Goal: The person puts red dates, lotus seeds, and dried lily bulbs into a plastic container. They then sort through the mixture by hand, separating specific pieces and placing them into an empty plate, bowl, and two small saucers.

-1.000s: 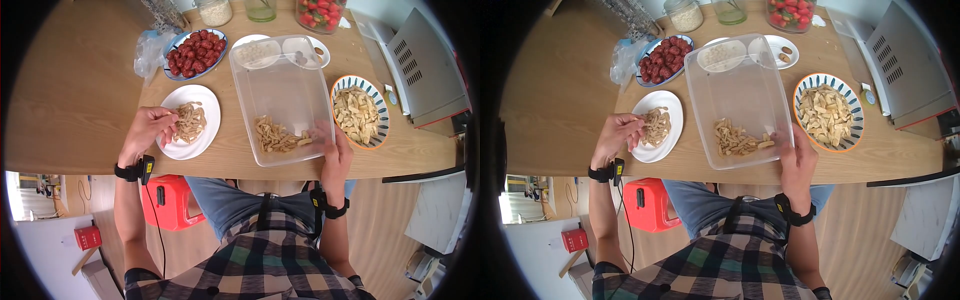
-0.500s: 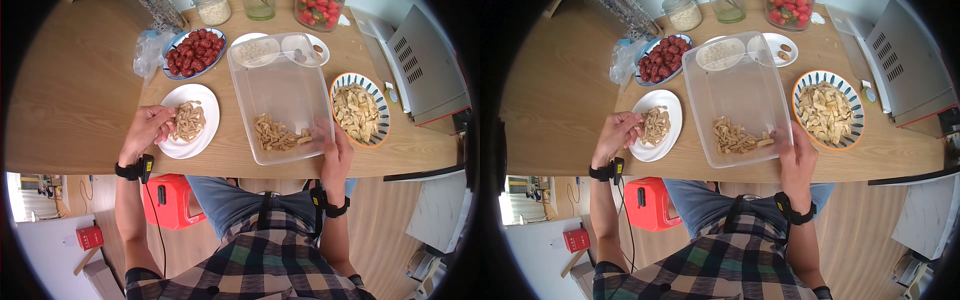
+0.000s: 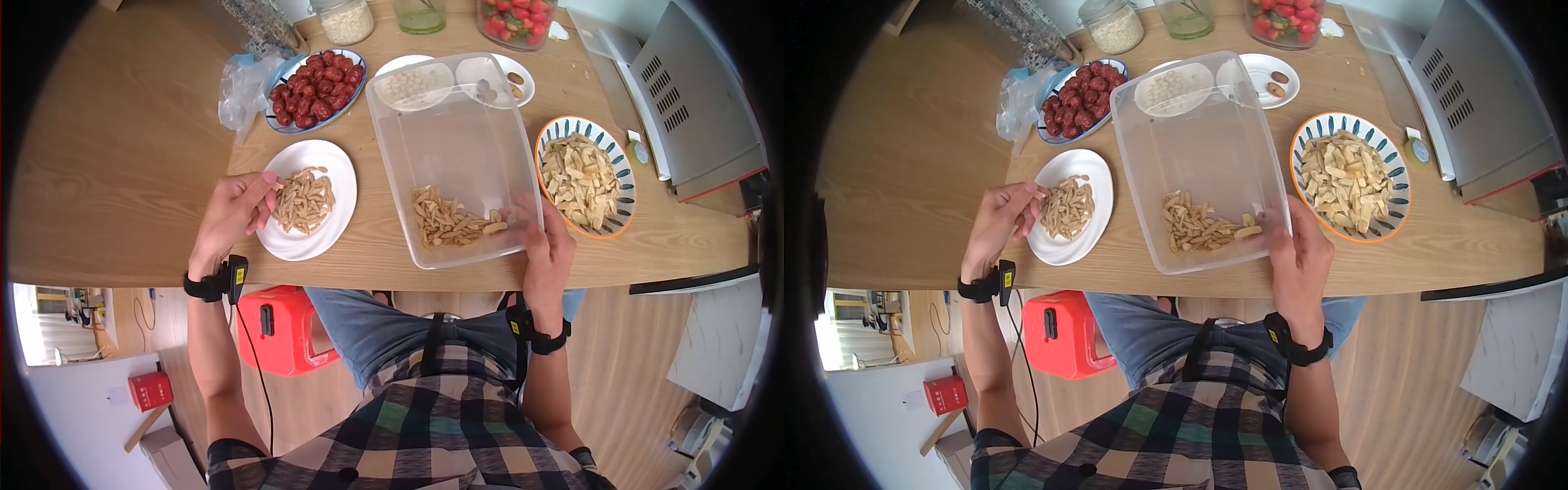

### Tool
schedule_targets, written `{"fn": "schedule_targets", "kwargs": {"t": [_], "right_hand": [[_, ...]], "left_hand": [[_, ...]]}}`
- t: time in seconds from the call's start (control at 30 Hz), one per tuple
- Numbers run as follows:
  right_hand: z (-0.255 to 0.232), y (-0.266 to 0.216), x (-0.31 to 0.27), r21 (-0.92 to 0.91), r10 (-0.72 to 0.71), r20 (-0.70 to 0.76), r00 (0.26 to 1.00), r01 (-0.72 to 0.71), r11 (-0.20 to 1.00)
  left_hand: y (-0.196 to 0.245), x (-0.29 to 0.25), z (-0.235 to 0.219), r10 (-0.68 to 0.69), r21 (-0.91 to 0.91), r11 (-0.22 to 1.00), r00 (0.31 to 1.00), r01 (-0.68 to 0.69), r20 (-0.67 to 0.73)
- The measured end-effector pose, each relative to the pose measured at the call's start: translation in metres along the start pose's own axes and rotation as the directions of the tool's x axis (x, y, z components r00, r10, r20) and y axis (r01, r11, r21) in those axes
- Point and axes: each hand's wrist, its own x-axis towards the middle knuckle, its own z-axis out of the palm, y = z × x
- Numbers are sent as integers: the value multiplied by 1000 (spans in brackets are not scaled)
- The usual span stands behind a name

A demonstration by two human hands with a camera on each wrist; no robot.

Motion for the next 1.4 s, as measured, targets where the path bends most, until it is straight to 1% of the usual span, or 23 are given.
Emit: {"fn": "schedule_targets", "kwargs": {"t": [0.1, 0.17, 0.2, 0.27, 0.43, 0.5, 0.53, 0.57, 0.63, 0.67, 0.73, 0.83, 0.97, 1.0, 1.03, 1.1, 1.13, 1.17, 1.23, 1.27, 1.33, 1.37, 1.4], "right_hand": [[3, -3, -1, 45, 1, -14, 1000, -1, 999], [5, -3, 0, 83, 19, -30, 999, -16, 996], [3, -3, -1, 115, 40, -37, 999, -35, 993], [1, -4, 0, 75, 27, -53, 998, -23, 997], [3, -5, 1, 8, -77, -80, 994, 78, 997], [1, -7, 0, -24, -76, -26, 997, 76, 997], [1, -7, 0, -36, -85, -46, 995, 83, 996], [2, -7, 0, -18, -70, -44, 997, 69, 997], [3, -6, 0, -4, -61, -53, 997, 61, 998], [4, -4, 0, 14, -58, -51, 997, 59, 998], [2, -7, -1, 31, -55, -55, 997, 57, 998], [0, -10, -1, -5, -14, -25, 1000, 14, 1000], [5, 5, -1, 74, -59, -47, 997, 62, 995], [4, 7, 0, 97, -68, -49, 996, 73, 993], [4, 7, 0, 107, -61, -40, 997, 65, 992], [3, 1, 0, 100, -51, -28, 998, 53, 994], [2, -2, 0, 102, -41, -21, 999, 43, 994], [1, -6, 0, 104, -36, -16, 999, 38, 994], [-2, -12, 0, 54, -64, -7, 998, 64, 996], [-2, -11, 0, 52, -61, -4, 998, 61, 997], [-3, -11, 1, 43, -81, -4, 997, 81, 996], [-3, -9, 1, 41, -80, -2, 997, 80, 996], [-2, -6, 1, 53, -74, -2, 997, 74, 996]], "left_hand": [[1, 1, 0, 1, 24, 1000, 1000, -1, 4], [8, 0, 7, 27, 16, 1000, 991, -25, -133], [14, -1, 11, 45, 15, 999, 994, -44, -103], [31, -8, 20, 148, -92, 983, 979, -162, -142], [98, -17, 67, 263, -246, 941, 960, -232, 98], [125, -17, 96, 406, -155, 914, 870, -376, 282], [143, -15, 113, 426, -43, 896, 833, -441, 354], [155, -9, 131, 440, -52, 890, 821, -454, 364], [175, 5, 164, 469, 116, 779, 696, -616, 544], [181, 13, 180, 474, 111, 774, 687, -623, 550], [186, 32, 211, 527, 114, 699, 617, -706, 584], [191, 48, 232, 542, 34, 741, 627, -671, 559], [189, 30, 203, 558, 240, 638, 655, -731, 510], [187, 26, 193, 462, 358, 616, 689, -702, 558], [177, 27, 188, 451, 368, 621, 699, -692, 555], [148, 32, 184, 582, 142, 329, 319, -933, 748], [138, 27, 183, 463, 202, 373, 370, -906, 806], [130, 23, 185, 460, 205, 379, 376, -903, 804], [120, 18, 197, 315, 236, 432, 391, -870, 865], [116, 19, 202, 315, 235, 436, 392, -869, 865], [111, 21, 209, 350, 165, 377, 305, -912, 886], [112, 21, 210, 352, 164, 379, 306, -911, 885], [114, 21, 212, 334, 192, 288, 286, -938, 898]]}}
